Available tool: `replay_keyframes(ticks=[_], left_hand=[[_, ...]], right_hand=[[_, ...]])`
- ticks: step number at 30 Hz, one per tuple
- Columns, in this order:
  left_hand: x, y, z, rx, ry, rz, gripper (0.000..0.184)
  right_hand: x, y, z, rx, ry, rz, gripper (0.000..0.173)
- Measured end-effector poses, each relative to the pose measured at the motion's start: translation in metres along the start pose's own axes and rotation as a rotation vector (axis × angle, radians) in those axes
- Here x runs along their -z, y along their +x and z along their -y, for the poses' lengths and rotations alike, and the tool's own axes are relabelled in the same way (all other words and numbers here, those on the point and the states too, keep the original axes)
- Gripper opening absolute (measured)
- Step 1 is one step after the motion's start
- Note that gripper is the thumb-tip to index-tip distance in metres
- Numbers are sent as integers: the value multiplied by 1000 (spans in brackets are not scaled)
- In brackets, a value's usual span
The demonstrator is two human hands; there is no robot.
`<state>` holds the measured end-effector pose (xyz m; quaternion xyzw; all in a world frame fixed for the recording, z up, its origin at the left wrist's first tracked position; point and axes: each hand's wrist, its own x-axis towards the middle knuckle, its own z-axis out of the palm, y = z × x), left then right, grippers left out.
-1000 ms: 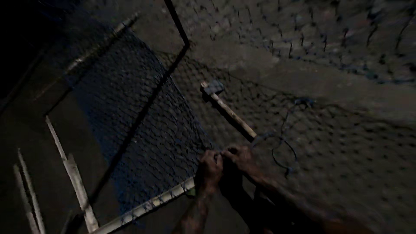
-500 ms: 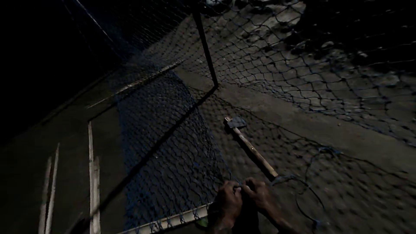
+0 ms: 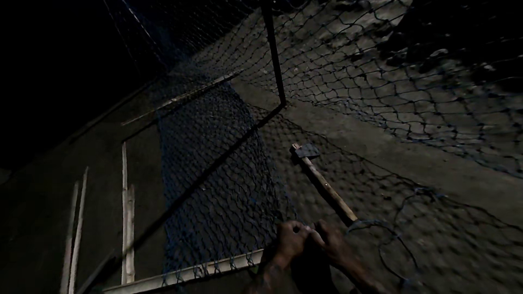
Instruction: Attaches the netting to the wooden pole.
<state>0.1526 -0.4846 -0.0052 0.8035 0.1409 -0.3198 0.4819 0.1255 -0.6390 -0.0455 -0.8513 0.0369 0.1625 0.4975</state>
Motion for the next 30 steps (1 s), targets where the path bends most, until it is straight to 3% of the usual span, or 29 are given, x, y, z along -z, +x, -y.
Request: replay_keyframes(ticks=[4, 9, 13, 16, 20, 25, 27, 30], left_hand=[[0, 0, -4, -113, 241, 53, 31], [10, 4, -15, -148, 469, 239, 34], [15, 4, -16, -189, 442, 269, 35], [10, 4, -4, -191, 301, 192, 33], [0, 4, 9, -200, 71, 93, 26], [0, 0, 2, -190, 46, 20, 25], [0, -2, 2, -274, 53, -65, 21], [-2, 3, 13, -529, 138, -172, 14]], right_hand=[[1, -2, 4, 32, -62, -13, 29], [5, -3, 8, 92, -150, 20, 31], [7, 4, 3, -41, 94, 80, 26], [3, 7, -2, -133, 397, 68, 15], [14, 11, 5, -190, 465, 100, 14], [11, 9, 7, -236, 689, 58, 12], [11, 10, 9, -240, 731, 54, 12], [12, 11, 10, -237, 750, 67, 11]])
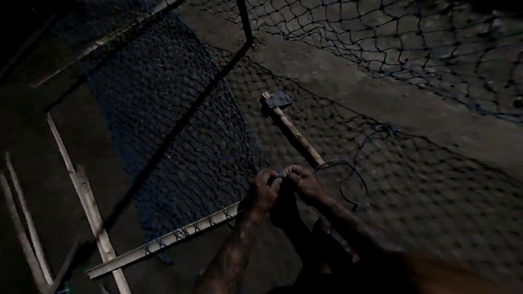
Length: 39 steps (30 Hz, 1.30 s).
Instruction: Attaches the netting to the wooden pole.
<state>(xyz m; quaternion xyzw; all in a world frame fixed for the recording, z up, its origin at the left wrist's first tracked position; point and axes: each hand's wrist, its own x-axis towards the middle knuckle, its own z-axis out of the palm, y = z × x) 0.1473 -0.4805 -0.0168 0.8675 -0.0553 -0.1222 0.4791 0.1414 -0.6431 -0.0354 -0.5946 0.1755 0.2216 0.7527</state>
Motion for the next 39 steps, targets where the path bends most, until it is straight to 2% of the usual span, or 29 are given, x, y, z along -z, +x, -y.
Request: replay_keyframes(ticks=[4, 7, 12, 17, 21, 25, 28, 32, 39], left_hand=[[-2, -1, 7, -208, 188, -53, 12], [1, 1, -1, -225, 307, -25, 15], [15, 8, -29, -62, 524, 281, 25], [25, 22, -48, 35, 681, 544, 28], [30, 28, -56, -13, 789, 674, 30], [34, 30, -57, -161, 864, 722, 29], [35, 31, -49, -301, 858, 684, 25], [37, 32, -48, -334, 863, 710, 25], [43, 29, -34, -498, 887, 572, 21]], right_hand=[[0, -2, 1, 13, -169, 8, 10], [1, -1, 7, -28, -410, 22, 17], [-3, 0, 20, -161, -597, 80, 27], [-6, 0, 22, -196, -627, 135, 32], [-6, -1, 20, -197, -589, 161, 30], [-6, 0, 18, -190, -554, 159, 32], [-7, 1, 19, -199, -572, 159, 31], [-9, 0, 15, -163, -536, 153, 31], [-12, 4, 16, -74, -622, 217, 27]])
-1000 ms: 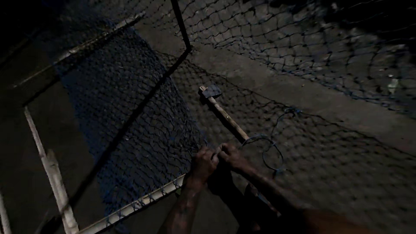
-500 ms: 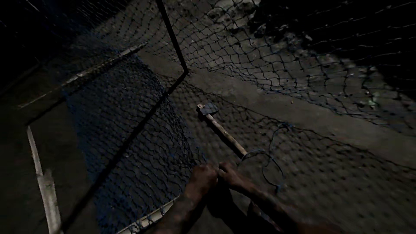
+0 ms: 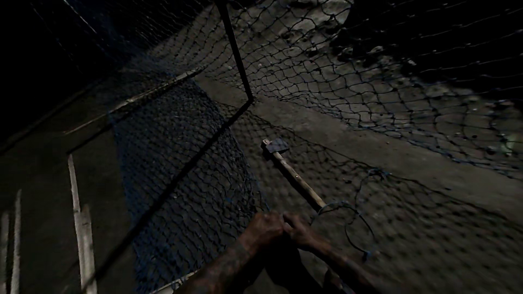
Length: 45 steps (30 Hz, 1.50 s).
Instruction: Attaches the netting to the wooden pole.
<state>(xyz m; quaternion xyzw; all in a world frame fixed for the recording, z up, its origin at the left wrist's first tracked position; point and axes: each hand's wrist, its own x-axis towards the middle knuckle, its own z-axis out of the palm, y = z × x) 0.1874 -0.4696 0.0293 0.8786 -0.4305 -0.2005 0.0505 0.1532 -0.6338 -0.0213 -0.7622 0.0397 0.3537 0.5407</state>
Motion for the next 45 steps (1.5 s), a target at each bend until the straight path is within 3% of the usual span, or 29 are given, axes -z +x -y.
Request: replay_keyframes(ticks=[6, 13, 16, 23, 34, 41, 45], left_hand=[[2, -7, 5, 54, -43, 79, 24], [-13, -13, 4, 41, -123, -163, 20], [-8, -13, 0, 85, -141, -68, 21], [-5, -13, 1, 91, -152, -93, 22], [25, -3, -12, 153, -158, 219, 32], [18, -3, -10, 104, -91, 114, 35], [9, -4, -2, 98, -100, 56, 33]], right_hand=[[-1, 4, 1, -46, 47, 39, 28], [-5, 1, -6, -57, 296, -6, 22], [-6, -1, -4, -51, 344, -9, 21], [-6, -2, 3, -73, 276, -33, 20], [-2, -10, -4, 63, 215, -11, 21], [-2, -2, -11, 147, 106, -36, 24], [1, -1, -9, 90, 181, -10, 22]])
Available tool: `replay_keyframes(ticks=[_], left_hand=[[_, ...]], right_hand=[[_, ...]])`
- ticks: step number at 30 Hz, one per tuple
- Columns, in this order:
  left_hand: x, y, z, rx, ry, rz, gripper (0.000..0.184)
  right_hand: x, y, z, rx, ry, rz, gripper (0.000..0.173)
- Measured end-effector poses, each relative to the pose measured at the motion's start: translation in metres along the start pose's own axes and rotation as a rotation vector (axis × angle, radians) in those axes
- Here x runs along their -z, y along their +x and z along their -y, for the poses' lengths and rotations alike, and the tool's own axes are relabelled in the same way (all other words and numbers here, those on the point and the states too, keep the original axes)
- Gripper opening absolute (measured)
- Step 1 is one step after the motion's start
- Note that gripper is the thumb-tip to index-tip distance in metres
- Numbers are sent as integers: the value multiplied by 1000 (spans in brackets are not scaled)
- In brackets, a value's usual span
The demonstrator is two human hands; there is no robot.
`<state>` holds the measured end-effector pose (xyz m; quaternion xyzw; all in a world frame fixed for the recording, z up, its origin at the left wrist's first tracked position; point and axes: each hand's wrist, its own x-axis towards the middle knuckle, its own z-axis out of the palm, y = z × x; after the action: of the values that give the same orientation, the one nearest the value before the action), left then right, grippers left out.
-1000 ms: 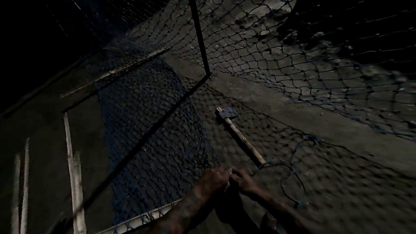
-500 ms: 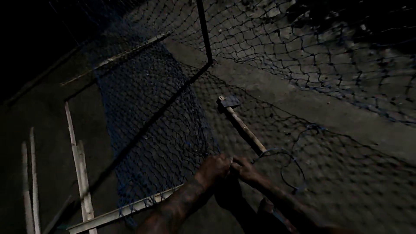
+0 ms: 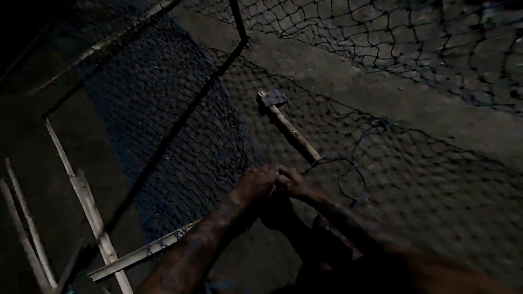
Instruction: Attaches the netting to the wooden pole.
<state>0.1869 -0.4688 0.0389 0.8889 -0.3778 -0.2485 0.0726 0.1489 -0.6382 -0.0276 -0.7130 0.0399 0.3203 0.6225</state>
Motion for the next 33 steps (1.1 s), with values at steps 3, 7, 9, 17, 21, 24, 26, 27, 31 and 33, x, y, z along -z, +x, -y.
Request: replay_keyframes(ticks=[3, 7, 9, 17, 21, 24, 26, 27, 31, 33], left_hand=[[-16, 0, 13, -68, -43, -162, 28], [-30, -1, 25, -92, -204, -356, 21], [-34, -4, 28, -61, -349, -379, 19], [-28, -5, 24, -73, -317, -352, 21], [-21, -2, 19, -54, -207, -286, 21], [-2, 1, 7, 61, -145, -62, 27], [5, 4, 2, 94, -109, 18, 29], [7, 4, 1, 106, -106, 36, 30], [-3, -1, 5, 114, -177, -110, 27], [-10, -2, 9, 119, -236, -184, 24]], right_hand=[[-4, 0, -2, -43, 291, -8, 21], [-2, 0, -7, -68, 505, -3, 21], [0, -1, -6, -73, 518, 0, 22], [-1, -1, -4, -83, 506, 16, 20], [-2, -2, 3, -96, 372, 2, 17], [-5, 0, 3, -60, 277, -15, 18], [-8, 1, 4, -70, 273, -30, 19], [-9, 1, 6, -84, 286, -38, 20], [-8, -1, 10, -118, 382, -59, 16], [-7, -1, 10, -118, 415, -61, 15]])
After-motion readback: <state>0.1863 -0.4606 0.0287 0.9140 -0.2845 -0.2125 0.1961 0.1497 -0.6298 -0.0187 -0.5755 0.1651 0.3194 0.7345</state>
